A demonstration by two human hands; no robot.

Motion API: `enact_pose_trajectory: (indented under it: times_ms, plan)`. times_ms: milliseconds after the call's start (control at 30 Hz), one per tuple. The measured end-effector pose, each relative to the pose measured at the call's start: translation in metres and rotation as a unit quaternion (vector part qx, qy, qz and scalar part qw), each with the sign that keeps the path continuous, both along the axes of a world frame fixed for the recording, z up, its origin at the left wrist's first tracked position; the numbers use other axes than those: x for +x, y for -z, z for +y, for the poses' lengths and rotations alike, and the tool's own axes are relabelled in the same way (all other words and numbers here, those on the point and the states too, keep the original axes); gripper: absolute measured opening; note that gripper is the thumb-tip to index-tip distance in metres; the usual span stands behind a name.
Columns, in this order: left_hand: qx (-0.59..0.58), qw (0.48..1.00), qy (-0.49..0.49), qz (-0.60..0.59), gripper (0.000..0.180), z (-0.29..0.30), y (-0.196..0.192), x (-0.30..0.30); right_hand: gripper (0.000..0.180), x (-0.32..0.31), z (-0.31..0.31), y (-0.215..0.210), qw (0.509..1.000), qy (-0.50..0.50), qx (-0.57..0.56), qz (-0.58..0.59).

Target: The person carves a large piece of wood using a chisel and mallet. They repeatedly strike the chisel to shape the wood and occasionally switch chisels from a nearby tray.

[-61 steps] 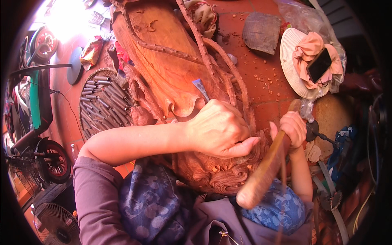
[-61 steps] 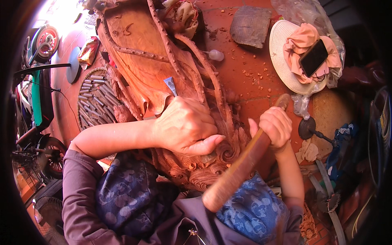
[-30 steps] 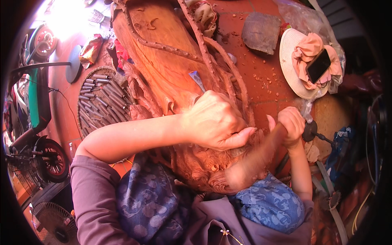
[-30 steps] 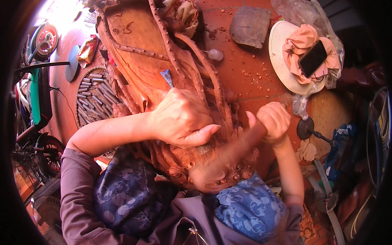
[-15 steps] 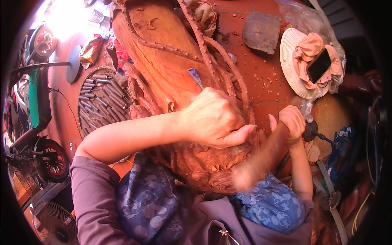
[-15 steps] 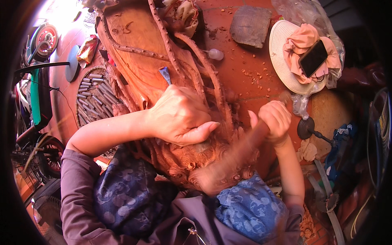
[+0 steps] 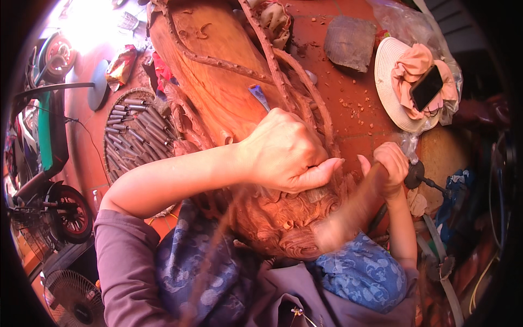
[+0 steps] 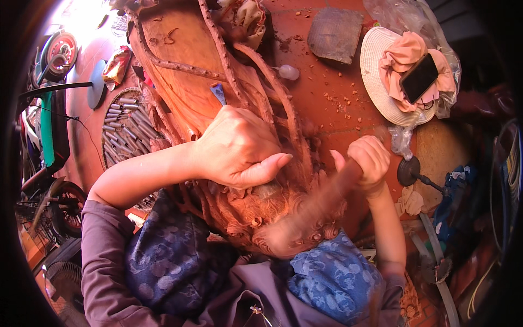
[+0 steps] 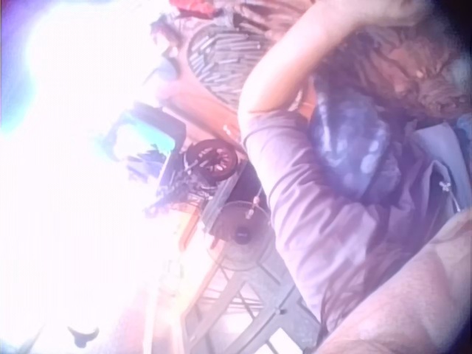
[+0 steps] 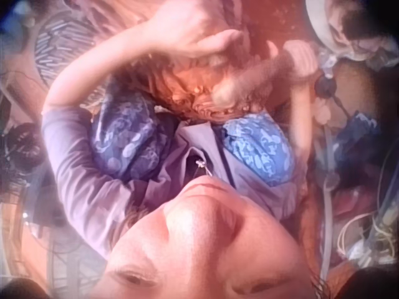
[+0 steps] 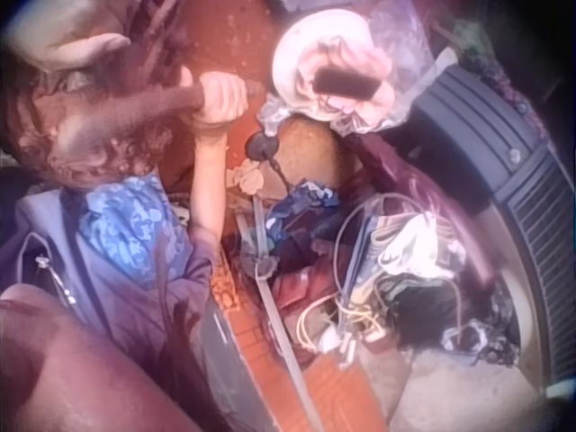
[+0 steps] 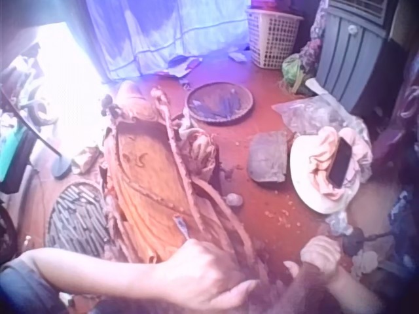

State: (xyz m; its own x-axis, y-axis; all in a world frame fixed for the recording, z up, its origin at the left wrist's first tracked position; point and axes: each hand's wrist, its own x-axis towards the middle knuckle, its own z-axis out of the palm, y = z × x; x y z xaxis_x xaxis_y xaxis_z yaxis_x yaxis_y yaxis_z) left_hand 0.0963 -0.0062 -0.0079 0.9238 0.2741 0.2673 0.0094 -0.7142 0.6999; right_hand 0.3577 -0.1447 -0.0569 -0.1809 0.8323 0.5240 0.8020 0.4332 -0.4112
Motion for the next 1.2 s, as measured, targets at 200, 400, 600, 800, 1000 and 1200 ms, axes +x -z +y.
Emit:
enact_pose_trajectory:
  times_ms: [200, 400, 600, 800, 1000, 1200]
  plan:
    - [0.019, 1.0, -0.005, 0.015, 0.038, 0.006, -0.006, 0.0, 0.034, 0.002, -0.003, 0.004, 0.999, -0.012, 0.035, 0.029]
    - [0.005, 0.997, 0.073, -0.034, 0.039, -0.022, -0.005, -0.001, 0.038, -0.002, -0.006, -0.006, 0.999, -0.029, 0.007, 0.034]
    - [0.012, 0.998, 0.053, -0.02, 0.041, -0.021, 0.002, 0.003, 0.038, -0.01, -0.007, -0.016, 0.998, -0.038, -0.011, 0.047]
    - [-0.019, 0.999, 0.029, -0.015, 0.043, -0.016, 0.0, 0.004, 0.037, -0.006, -0.003, -0.005, 1.0, -0.01, 0.008, -0.006]
    - [-0.004, 1.0, 0.029, 0.008, 0.042, -0.01, -0.005, 0.002, 0.035, -0.003, -0.001, 0.004, 0.996, -0.044, 0.078, 0.017]
    - [0.0, 1.0, 0.024, 0.004, 0.042, -0.009, -0.004, 0.003, 0.033, 0.0, -0.006, 0.007, 0.995, -0.043, 0.08, 0.05]
